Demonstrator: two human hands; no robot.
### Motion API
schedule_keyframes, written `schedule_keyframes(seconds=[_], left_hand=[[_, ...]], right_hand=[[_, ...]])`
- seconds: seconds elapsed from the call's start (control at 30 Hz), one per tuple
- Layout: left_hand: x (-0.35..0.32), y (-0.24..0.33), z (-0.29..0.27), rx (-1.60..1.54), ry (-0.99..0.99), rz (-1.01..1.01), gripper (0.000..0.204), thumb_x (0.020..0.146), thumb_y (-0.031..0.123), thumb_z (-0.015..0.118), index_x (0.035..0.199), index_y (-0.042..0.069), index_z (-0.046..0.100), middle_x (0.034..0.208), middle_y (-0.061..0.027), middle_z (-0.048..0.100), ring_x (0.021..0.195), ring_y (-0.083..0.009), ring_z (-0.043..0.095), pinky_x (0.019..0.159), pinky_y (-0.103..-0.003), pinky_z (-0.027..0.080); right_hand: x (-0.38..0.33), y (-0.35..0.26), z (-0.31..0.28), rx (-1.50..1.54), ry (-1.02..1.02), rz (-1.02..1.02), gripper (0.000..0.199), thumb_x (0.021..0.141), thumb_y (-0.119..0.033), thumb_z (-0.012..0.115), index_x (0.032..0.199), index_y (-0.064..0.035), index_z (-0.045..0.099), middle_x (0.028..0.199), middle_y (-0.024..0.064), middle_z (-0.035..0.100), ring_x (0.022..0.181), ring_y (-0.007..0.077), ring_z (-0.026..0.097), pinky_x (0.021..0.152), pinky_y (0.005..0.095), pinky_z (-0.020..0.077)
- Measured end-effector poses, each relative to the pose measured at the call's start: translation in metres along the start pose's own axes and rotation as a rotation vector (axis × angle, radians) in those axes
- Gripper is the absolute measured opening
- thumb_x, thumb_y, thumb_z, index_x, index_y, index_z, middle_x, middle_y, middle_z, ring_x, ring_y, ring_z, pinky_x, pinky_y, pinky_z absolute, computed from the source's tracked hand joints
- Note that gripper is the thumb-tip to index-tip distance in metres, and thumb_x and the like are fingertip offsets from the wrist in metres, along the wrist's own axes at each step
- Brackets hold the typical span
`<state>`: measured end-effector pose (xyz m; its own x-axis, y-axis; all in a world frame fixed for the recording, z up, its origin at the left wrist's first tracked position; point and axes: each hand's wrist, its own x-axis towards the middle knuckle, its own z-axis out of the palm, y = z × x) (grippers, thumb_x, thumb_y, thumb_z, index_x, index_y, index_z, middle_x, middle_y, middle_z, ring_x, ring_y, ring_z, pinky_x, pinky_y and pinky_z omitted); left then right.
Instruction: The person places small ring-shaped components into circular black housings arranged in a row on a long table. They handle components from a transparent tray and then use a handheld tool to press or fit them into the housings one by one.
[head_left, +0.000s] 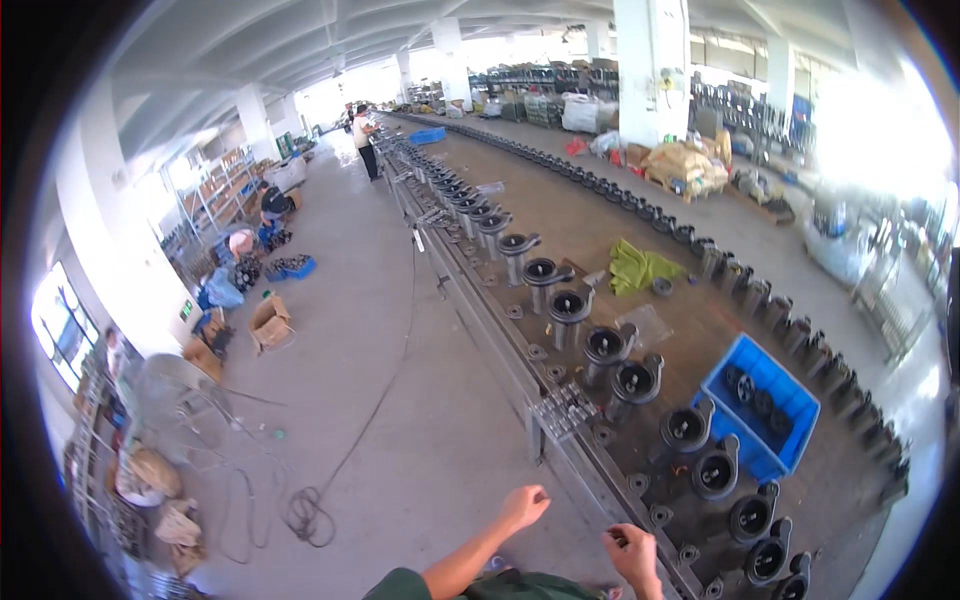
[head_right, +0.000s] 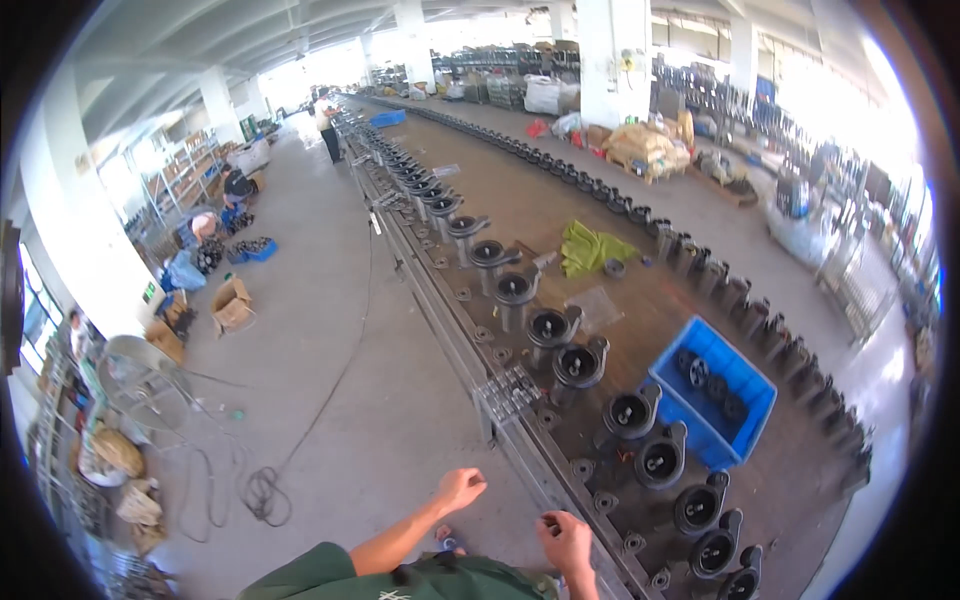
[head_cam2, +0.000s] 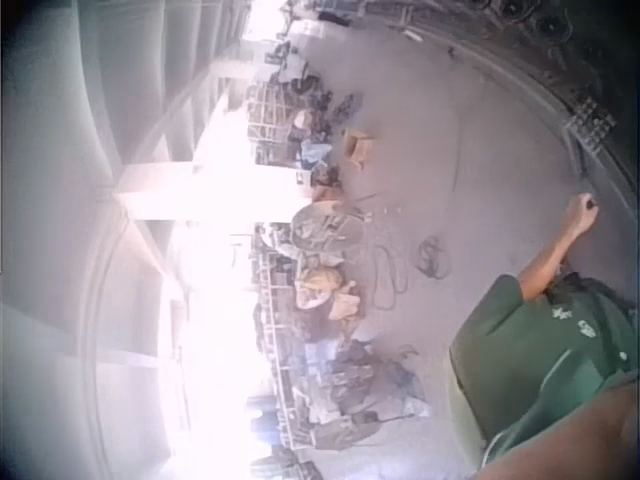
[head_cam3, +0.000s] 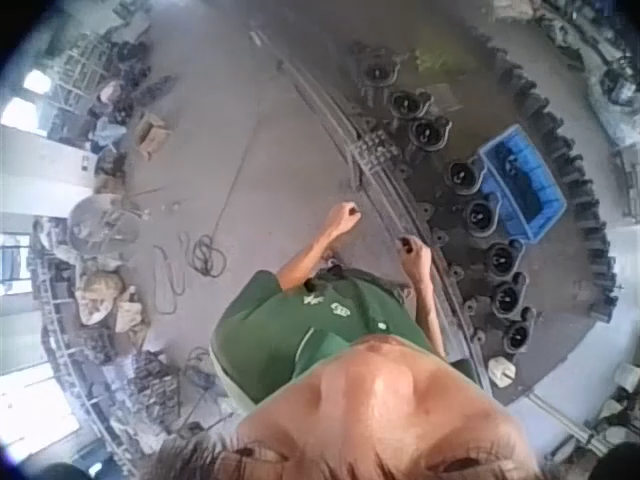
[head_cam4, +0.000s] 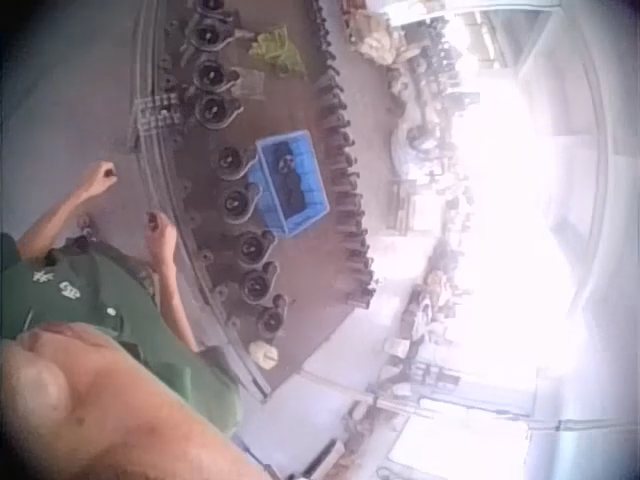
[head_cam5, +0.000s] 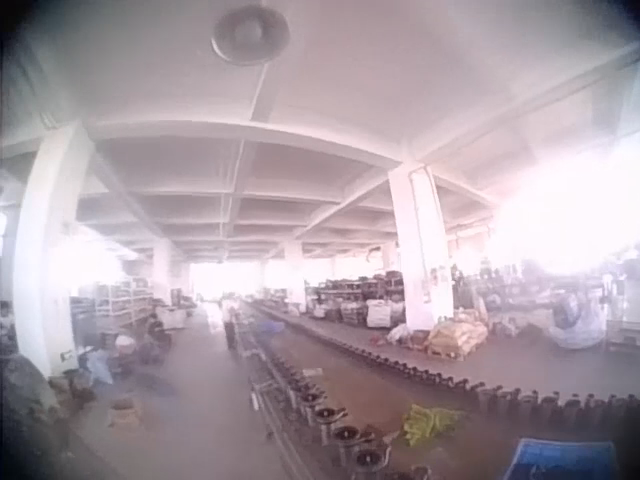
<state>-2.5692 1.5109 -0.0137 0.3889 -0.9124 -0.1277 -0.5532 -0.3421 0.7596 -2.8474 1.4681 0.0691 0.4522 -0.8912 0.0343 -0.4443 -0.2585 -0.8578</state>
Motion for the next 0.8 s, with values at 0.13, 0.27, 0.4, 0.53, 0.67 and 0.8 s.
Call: schedule_keyframes(seconds=[0.13,0.27,0.4,0.53,0.67,0.8], left_hand=[[0.001,-0.081,-0.077,-0.118,0.07,-0.074,0.024,0.081,0.029,0.074,0.089,0.007,0.071,0.083,-0.0118,0.072,0.08,-0.031,0.07,0.071,-0.041,0.055],[-0.014,-0.161,-0.14,-0.341,0.147,-0.306,0.026,0.083,0.03,0.076,0.085,0.005,0.071,0.075,-0.0071,0.071,0.069,-0.0202,0.068,0.065,-0.035,0.054],[-0.021,-0.207,-0.206,-0.781,0.184,-0.553,0.028,0.088,0.028,0.075,0.088,0.001,0.07,0.076,-0.0043,0.069,0.063,-0.0106,0.063,0.059,-0.027,0.052],[0.019,-0.258,-0.282,-1.005,0.287,-0.596,0.025,0.093,0.026,0.07,0.095,0.001,0.068,0.082,-0.007,0.071,0.067,-0.0142,0.066,0.06,-0.029,0.053],[0.101,-0.354,-0.367,-1.083,0.391,-0.54,0.022,0.095,0.023,0.066,0.101,0.002,0.065,0.085,-0.0098,0.072,0.071,-0.0168,0.068,0.06,-0.03,0.053],[0.165,-0.501,-0.452,-0.956,0.591,-0.564,0.023,0.091,0.023,0.067,0.095,0.001,0.07,0.079,-0.0076,0.071,0.067,-0.0173,0.068,0.058,-0.031,0.053]], right_hand=[[0.062,-0.005,0.109,-0.207,-0.155,-0.063,0.022,0.082,-0.026,0.073,0.09,-0.0064,0.072,0.081,0.0093,0.073,0.073,0.0261,0.071,0.067,0.0366,0.0557],[0.103,0.034,0.199,-0.485,-0.309,-0.158,0.029,0.081,-0.036,0.07,0.091,-0.0097,0.074,0.082,0.0107,0.073,0.076,0.0304,0.071,0.069,0.0413,0.0565],[0.129,0.039,0.255,-0.509,-0.353,-0.052,0.027,0.078,-0.038,0.071,0.087,-0.013,0.076,0.079,0.0094,0.073,0.075,0.032,0.071,0.068,0.0429,0.0564],[0.185,0.028,0.326,-0.519,-0.499,-0.013,0.03,0.08,-0.041,0.067,0.092,-0.0148,0.076,0.087,0.008,0.075,0.083,0.0301,0.071,0.076,0.0424,0.0563],[0.271,0.01,0.416,-0.529,-0.57,0.003,0.033,0.081,-0.042,0.066,0.095,-0.0132,0.076,0.091,0.01,0.074,0.086,0.0314,0.071,0.077,0.0432,0.0558],[0.36,0.033,0.524,-0.593,-0.7,0.129,0.035,0.08,-0.041,0.067,0.096,-0.0112,0.075,0.095,0.0127,0.074,0.091,0.0326,0.07,0.082,0.0432,0.0555]])
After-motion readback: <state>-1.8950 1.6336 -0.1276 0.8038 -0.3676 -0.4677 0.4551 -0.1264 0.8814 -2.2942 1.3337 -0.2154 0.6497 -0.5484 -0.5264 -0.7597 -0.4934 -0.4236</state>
